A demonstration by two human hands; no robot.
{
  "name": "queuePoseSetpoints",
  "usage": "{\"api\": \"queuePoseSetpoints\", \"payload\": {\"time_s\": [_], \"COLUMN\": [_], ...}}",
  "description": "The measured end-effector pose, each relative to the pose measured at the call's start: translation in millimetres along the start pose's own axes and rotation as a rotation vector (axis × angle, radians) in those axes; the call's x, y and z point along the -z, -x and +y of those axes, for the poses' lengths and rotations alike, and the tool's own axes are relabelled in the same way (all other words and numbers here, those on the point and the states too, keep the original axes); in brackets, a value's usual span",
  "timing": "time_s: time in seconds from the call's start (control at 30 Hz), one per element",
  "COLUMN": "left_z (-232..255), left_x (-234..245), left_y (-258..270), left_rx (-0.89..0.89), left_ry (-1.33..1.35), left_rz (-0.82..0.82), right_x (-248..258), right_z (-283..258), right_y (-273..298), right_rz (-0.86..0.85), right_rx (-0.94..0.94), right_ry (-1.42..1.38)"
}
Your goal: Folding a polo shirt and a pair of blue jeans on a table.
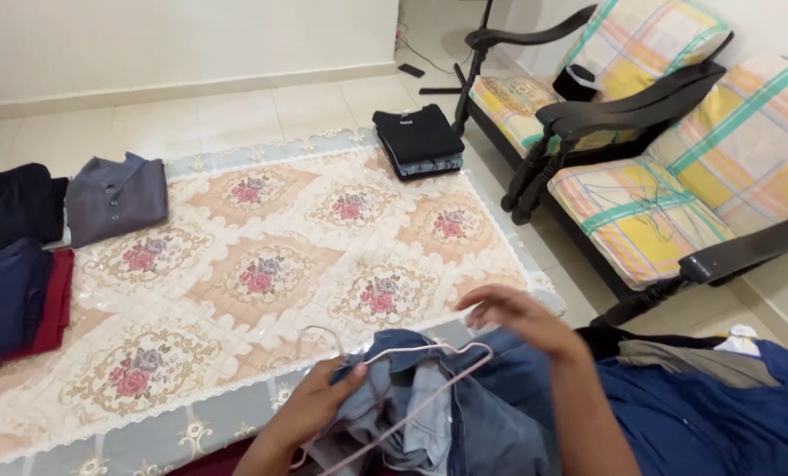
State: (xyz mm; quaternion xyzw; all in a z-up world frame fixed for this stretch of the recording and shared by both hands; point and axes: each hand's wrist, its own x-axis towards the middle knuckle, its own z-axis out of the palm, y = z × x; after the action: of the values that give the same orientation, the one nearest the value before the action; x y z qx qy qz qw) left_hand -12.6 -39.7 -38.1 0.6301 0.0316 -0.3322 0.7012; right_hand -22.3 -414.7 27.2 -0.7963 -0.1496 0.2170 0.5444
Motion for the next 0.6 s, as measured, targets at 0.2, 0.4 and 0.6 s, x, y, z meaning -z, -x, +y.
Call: {"api": "queuePoseSetpoints", "payload": {"time_s": [0.2, 0.4, 0.6], "left_z": [6.1, 12.4, 48.9], "left_x": [-32.2, -34.1, -30.8], "left_y": [-0.2, -8.4, -1.2], "left_rx": [-0.193, -0.422, -0.451], "left_ry": [-0.547, -0.448, -0.413], "left_rz": [-0.005, -0.106, -0.075], "right_x": [-71.1, -93.5, -80.1], "right_z": [-51.1, -31.4, -31.7], "right_y": [-3.4, -9.6, -9.4], "right_rz": [0.059, 0.456, 0.315], "right_rx": [0.014, 0.131, 0.022], "right_ry": [0.305, 0.664, 0.590]}}
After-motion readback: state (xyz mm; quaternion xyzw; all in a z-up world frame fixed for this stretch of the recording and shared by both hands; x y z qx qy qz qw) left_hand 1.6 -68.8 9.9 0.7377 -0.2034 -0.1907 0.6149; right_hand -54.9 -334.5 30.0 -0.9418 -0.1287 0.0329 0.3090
